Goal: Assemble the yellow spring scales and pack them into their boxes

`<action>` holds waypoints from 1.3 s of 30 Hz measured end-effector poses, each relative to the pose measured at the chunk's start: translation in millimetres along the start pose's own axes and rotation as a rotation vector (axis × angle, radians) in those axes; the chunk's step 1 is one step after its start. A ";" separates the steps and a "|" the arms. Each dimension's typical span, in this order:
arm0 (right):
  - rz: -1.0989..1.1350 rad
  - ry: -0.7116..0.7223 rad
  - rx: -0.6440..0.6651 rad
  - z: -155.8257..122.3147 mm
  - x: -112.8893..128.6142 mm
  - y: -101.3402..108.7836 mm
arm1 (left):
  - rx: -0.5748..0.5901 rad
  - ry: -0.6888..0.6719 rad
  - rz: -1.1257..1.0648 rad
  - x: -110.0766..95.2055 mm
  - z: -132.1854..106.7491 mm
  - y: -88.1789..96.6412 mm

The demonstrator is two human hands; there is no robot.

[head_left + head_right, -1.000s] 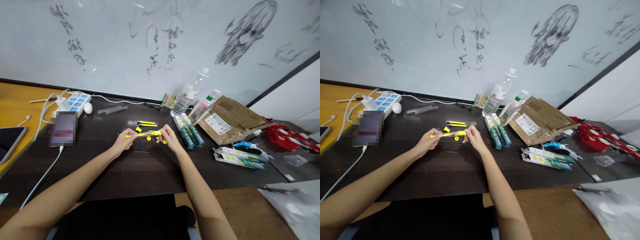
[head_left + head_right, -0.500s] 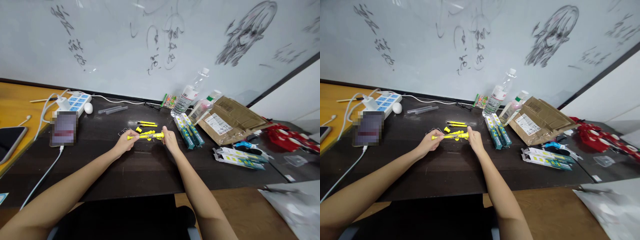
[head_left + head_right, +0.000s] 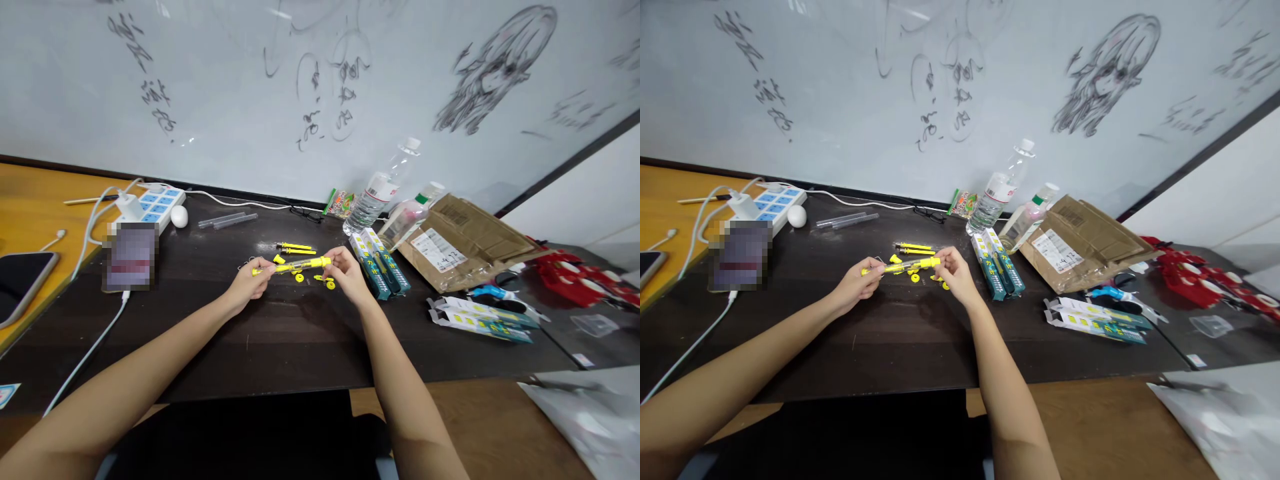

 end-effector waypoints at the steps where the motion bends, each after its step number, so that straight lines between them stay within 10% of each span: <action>1: 0.007 -0.004 0.011 -0.2 0.4 0.3 | 0.001 0.005 0.001 -0.2 -0.2 0.1; 22: 0.002 -0.087 0.102 -1.1 -9.9 0.5 | 0.018 -0.005 0.066 3.5 1.1 1.6; 39: -0.138 -0.067 -0.120 -3.4 -14.5 -6.8 | -0.008 -0.036 0.095 3.6 -1.7 -5.2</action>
Point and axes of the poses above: each hand's wrist, its own z-axis towards the middle knuckle, its own y-axis out of the back of the hand, x = y × z, the point moved 4 cm from there along z, towards the middle knuckle, and after that the axes turned 5 degrees about -x, right-handed, at the moved point
